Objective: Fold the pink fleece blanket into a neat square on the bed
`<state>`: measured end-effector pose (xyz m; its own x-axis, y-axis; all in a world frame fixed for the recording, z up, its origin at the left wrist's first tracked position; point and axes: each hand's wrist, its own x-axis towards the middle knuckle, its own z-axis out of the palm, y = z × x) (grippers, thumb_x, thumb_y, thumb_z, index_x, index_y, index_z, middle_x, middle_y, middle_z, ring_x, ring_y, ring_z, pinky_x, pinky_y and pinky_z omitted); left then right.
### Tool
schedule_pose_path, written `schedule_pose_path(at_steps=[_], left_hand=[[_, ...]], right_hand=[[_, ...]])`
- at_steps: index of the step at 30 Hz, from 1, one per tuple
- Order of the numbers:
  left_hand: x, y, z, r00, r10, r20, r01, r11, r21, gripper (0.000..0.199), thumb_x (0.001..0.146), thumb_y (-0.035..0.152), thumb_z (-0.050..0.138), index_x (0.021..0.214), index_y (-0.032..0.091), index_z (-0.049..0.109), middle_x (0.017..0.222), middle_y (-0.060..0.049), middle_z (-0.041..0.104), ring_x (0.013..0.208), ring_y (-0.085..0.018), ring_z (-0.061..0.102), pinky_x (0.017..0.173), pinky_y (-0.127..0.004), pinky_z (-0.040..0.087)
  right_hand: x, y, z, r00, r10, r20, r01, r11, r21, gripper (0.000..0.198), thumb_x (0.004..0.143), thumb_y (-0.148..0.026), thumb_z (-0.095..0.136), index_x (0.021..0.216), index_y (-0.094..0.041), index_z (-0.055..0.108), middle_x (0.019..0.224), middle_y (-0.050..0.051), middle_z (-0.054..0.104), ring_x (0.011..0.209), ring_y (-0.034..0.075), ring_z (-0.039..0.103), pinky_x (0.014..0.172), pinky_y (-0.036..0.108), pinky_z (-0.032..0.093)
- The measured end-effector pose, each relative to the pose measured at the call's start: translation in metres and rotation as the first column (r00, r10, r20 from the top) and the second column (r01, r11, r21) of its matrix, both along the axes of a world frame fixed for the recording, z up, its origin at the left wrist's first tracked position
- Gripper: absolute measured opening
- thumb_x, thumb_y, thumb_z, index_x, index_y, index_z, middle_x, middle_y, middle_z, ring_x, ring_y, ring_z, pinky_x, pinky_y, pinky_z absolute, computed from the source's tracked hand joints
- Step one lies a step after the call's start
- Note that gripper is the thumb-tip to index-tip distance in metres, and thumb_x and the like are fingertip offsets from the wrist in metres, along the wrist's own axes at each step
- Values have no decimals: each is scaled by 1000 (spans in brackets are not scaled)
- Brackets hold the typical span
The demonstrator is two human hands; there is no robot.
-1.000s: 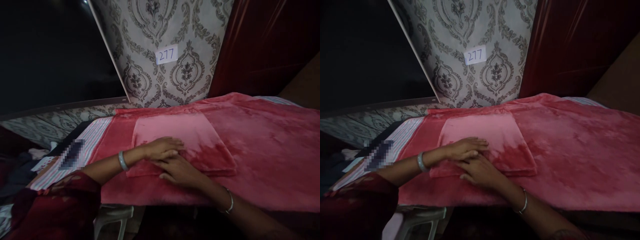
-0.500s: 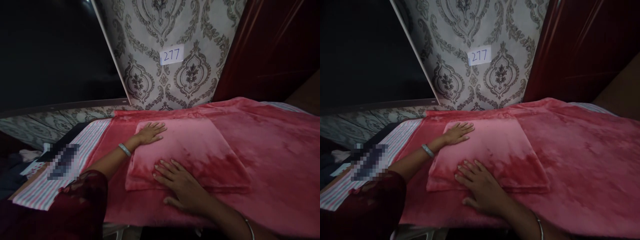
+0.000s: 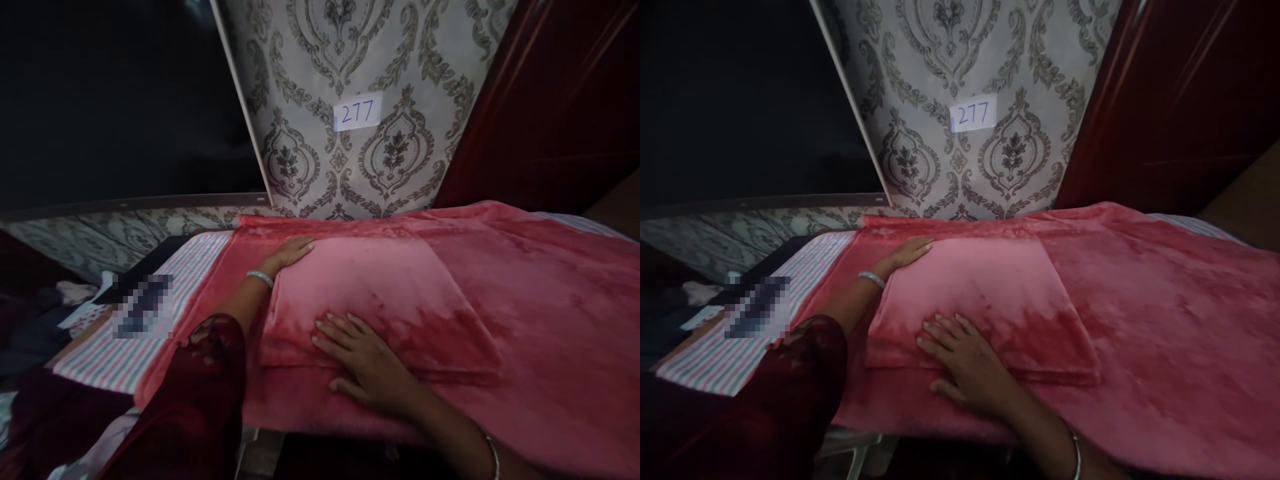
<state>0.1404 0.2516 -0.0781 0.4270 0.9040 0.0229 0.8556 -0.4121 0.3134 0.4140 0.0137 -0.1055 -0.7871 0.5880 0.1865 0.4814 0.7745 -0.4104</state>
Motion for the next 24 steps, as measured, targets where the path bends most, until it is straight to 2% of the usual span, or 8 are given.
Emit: schedule_pose_path(at_steps=[4,8,10,13,15,17,20,24], left_hand=[[-15,-12,14,998,57,-30,-57,998,6,75,100,64,33,154,13,44,164,-13,38,154,-29,31,128,-45,19],[-23,-41,38,998,53,-44,-50,997,54,70,102,63,32,154,18,46,164,-10,40,155,-28,29,129,-47,16],[-14,-64,46,999,-43,-30,45,995,84,68,103,62,28,152,20,50,163,-9,42,154,-26,31,129,-44,18],[11,-108,44,947,-322,-7,322,944,67,66,104,62,25,152,25,50,164,-7,41,154,-24,32,127,-46,22],[23,-135,34,893,-449,-37,450,893,6,63,104,63,27,156,31,44,166,-6,36,156,-24,27,127,-51,19],[25,-152,21,868,-491,-77,493,870,-2,63,104,62,28,158,33,39,169,-6,30,158,-25,21,127,-56,12],[13,-149,5,889,-436,-137,447,893,59,65,104,61,29,161,32,32,170,-7,25,160,-26,14,127,-58,4],[-10,-109,-2,948,-263,-181,282,956,88,68,103,62,31,162,29,31,171,-9,23,160,-30,9,126,-62,2]], right_hand=[[-1,1,1,999,-42,-21,43,999,29,67,97,-42,60,160,-31,39,164,6,41,154,26,30,125,55,23],[-27,5,19,998,-55,-39,57,997,59,62,100,-34,54,160,-29,39,163,8,42,151,26,36,123,53,28],[-47,6,24,1000,8,-20,-6,996,89,66,99,-38,56,161,-29,35,167,7,34,155,26,26,126,54,22],[-72,4,17,994,111,13,-112,989,93,74,98,-45,60,163,-30,29,170,4,26,158,25,15,128,54,10],[-79,2,6,991,134,10,-134,989,64,76,98,-49,60,164,-30,28,169,4,29,158,24,17,129,53,8],[-79,0,-4,992,127,-6,-127,991,29,77,98,-52,60,164,-31,26,167,5,34,156,24,22,129,52,8],[-75,0,-8,990,139,-17,-139,990,-3,80,97,-56,60,165,-30,25,167,6,34,157,23,22,129,50,5],[-73,1,-2,989,149,-24,-149,989,-19,79,97,-55,59,165,-30,25,170,4,27,159,21,12,130,48,-1]])
